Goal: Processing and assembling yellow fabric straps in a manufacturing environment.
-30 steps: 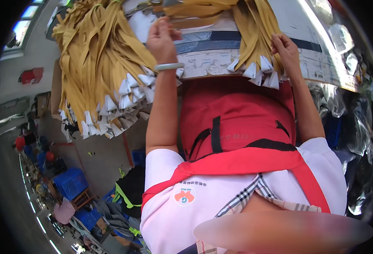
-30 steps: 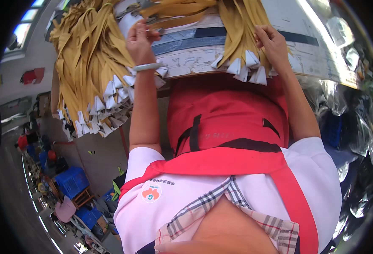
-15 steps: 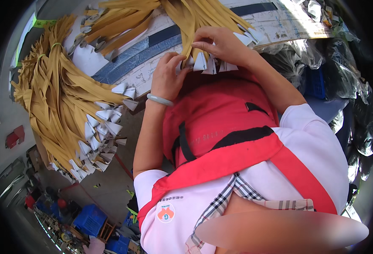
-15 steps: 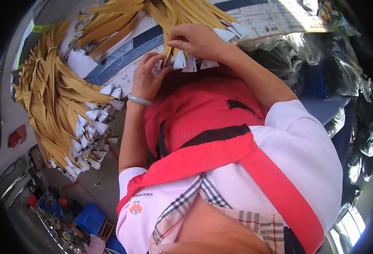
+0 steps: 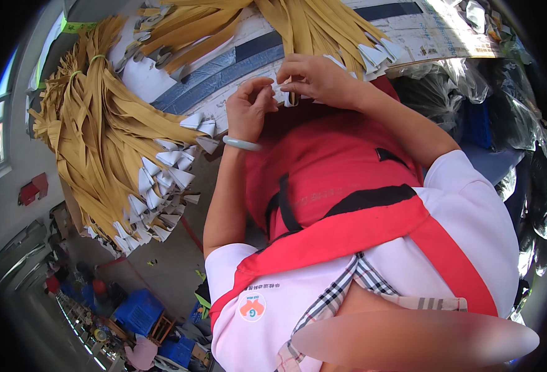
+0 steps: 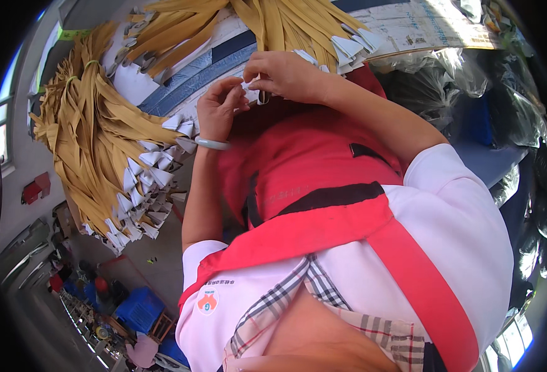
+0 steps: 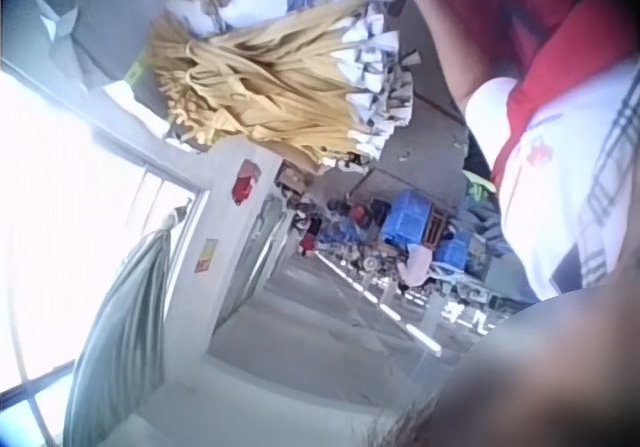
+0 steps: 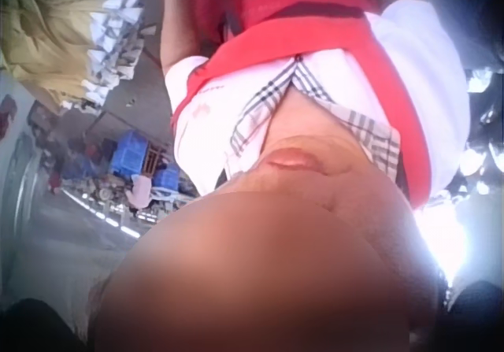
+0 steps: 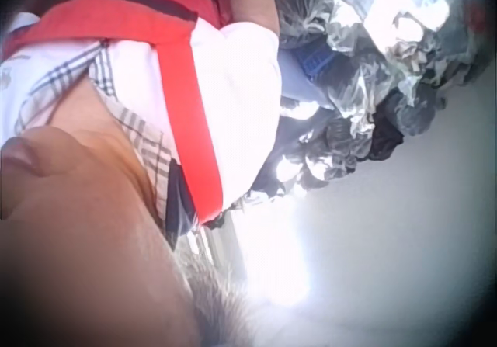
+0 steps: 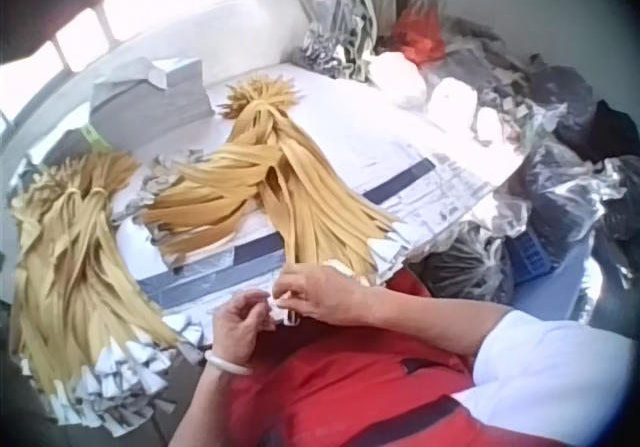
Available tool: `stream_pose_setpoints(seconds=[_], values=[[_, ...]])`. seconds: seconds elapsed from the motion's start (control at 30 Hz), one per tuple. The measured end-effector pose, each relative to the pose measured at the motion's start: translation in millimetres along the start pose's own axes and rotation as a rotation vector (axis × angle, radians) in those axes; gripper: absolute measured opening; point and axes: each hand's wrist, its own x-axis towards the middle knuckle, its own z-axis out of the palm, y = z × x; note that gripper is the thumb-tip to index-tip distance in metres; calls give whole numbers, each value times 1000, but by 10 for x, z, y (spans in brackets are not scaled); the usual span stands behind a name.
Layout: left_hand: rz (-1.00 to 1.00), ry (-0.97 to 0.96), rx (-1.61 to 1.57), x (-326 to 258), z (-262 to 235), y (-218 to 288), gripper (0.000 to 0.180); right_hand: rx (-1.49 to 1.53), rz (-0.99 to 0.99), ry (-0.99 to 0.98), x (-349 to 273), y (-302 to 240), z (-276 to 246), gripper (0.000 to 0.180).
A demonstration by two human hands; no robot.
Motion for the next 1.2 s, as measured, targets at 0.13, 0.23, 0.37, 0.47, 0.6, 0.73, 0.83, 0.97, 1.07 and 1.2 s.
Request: stream_pose_setpoints(seconds=[0.13,0.23,0.37,0.47,0.6,0.73,0.83,0.97,1.07,1.2], values=[[188,40,124,1,-18,-42,15,-132,-129,-8,57,136,128,13],[405,-36,430,-163,-33,120,31,-87,-108,51,114,81,55,13],[559,-198,637,-237,122,118,34,-126,51,17,-8,-10,-186,10],[495,-114,573,-90,165,-151,18,-92,148,-35,-89,73,-98,7],[609,-11,534,20,271,-289,14,-85,122,-31,-134,58,-66,6],[800,155,587,79,254,-499,14,-49,124,-108,44,-63,20,6],[774,148,537,70,241,-471,15,-96,79,-70,25,-7,23,6],[636,149,231,98,133,-400,16,10,99,-84,88,22,44,6],[589,100,44,100,70,-153,15,256,110,-81,162,-62,28,6],[481,-19,-175,125,32,111,12,428,70,-177,329,-111,-181,5]])
